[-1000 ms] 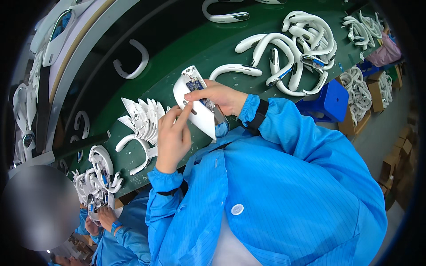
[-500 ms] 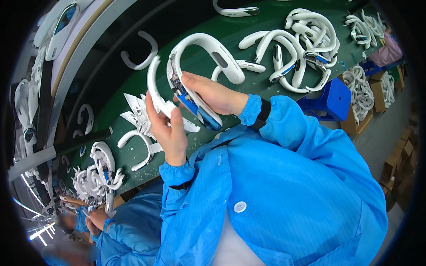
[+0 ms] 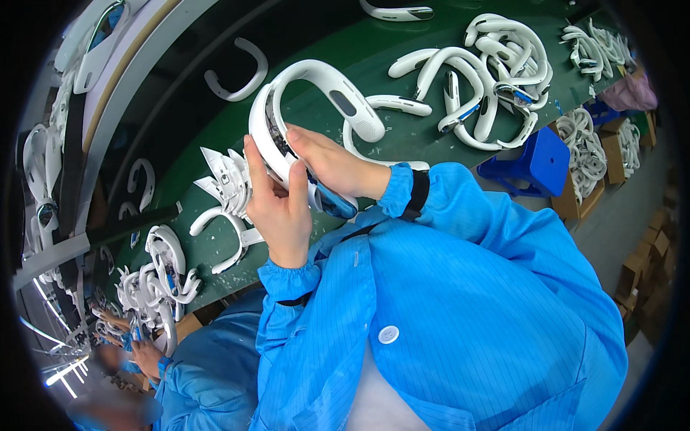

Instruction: Assembling internal electronics and outer plastic casings of neck-worn massagers at a production workbench.

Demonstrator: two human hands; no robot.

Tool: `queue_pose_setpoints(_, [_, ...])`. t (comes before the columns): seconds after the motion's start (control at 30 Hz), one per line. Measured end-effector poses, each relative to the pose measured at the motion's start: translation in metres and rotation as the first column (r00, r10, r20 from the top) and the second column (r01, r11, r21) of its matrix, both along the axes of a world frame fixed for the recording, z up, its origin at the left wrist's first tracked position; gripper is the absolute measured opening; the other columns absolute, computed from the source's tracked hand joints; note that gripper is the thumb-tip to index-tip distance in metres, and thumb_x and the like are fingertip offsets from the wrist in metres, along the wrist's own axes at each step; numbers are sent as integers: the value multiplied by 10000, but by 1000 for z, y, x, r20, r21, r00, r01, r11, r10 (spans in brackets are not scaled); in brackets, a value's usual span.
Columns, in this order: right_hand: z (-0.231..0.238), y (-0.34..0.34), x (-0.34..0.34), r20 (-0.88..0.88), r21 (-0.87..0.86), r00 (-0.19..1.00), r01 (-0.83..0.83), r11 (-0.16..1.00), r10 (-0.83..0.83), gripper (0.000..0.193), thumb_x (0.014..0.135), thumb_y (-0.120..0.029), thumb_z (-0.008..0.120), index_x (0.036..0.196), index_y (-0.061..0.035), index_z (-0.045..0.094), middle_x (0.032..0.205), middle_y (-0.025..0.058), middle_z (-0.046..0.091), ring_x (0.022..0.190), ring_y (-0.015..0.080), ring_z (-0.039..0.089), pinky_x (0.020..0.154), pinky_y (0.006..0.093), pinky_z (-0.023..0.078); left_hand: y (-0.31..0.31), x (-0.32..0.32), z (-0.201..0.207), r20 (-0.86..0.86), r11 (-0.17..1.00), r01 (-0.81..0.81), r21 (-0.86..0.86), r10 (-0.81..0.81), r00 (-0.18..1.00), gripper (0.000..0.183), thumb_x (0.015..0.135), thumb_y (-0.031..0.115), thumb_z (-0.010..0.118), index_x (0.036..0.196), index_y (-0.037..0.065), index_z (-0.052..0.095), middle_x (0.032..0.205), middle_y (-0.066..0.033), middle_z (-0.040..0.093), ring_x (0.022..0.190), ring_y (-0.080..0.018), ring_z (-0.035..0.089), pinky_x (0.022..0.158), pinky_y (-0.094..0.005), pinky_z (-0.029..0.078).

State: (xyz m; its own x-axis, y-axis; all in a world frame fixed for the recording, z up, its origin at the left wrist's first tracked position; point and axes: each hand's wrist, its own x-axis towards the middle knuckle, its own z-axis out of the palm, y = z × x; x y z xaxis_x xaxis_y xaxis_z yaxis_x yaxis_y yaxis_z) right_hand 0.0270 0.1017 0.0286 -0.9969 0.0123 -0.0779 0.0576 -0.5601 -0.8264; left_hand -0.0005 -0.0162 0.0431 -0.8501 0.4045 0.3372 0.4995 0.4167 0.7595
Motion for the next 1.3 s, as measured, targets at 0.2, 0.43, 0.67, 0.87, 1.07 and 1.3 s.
queue_pose_setpoints(0.2, [4, 1, 1, -12, 143, 1000, -20, 989, 22, 492, 990, -323, 244, 1361, -2, 270, 1273, 113, 439, 1151, 160, 424, 987, 281, 333, 2, 0, 13, 49, 981, -16, -196, 26, 998, 602, 854, 231, 570, 1345, -16, 322, 606, -126, 588, 509, -172, 571, 478, -276, 423])
queue_pose_setpoints(0.43, [3, 4, 8, -37, 286, 992, -103, 953, 119, 516, 989, -328, 208, 1391, -5, 196, 1372, 153, 328, 1265, 217, 318, 1057, 306, 240, 1, -4, 9, -7, 985, 21, -174, -22, 1000, 481, 911, 208, 439, 1331, -9, 350, 623, -155, 587, 516, -241, 587, 477, -313, 426])
queue_pose_setpoints(0.67, [-2, -6, 14, -95, 386, 987, -87, 918, 133, 513, 980, -302, 257, 1395, -12, 171, 1360, 171, 336, 1277, 240, 314, 1051, 314, 242, -4, -29, 7, -187, 929, -7, -369, -67, 980, 420, 951, 228, 317, 1297, 10, 414, 648, -143, 595, 548, -242, 594, 512, -340, 454])
queue_pose_setpoints(0.87, [-3, -21, 31, 7, 718, 905, -300, 628, 426, 606, 873, -283, 484, 1358, -65, 193, 945, 239, 588, 834, 405, 585, 769, 447, 461, -8, -82, 2, 944, 938, -173, 299, -265, 195, 388, 952, 360, 342, 1113, 32, 471, 526, -52, 456, 443, -161, 475, 431, -289, 412])
queue_pose_setpoints(1.07, [8, -21, 22, 95, 945, 913, -208, 251, 396, 612, 806, -237, 538, 1298, -17, 249, 737, 200, 613, 627, 378, 596, 593, 457, 481, -11, -68, -5, 744, 910, -318, 267, 15, 668, 365, 948, 380, 337, 962, 32, 443, 513, -85, 476, 329, -165, 434, 300, -286, 326])
queue_pose_setpoints(1.3, [18, -19, 20, 120, 946, 902, -231, 226, 415, 524, 794, -216, 540, 1220, -2, 323, 700, 200, 602, 600, 379, 590, 568, 461, 476, -16, -65, -3, 884, 820, -423, 386, -198, 423, 368, 946, 400, 337, 940, 47, 443, 467, -85, 469, 324, -157, 423, 315, -266, 328])
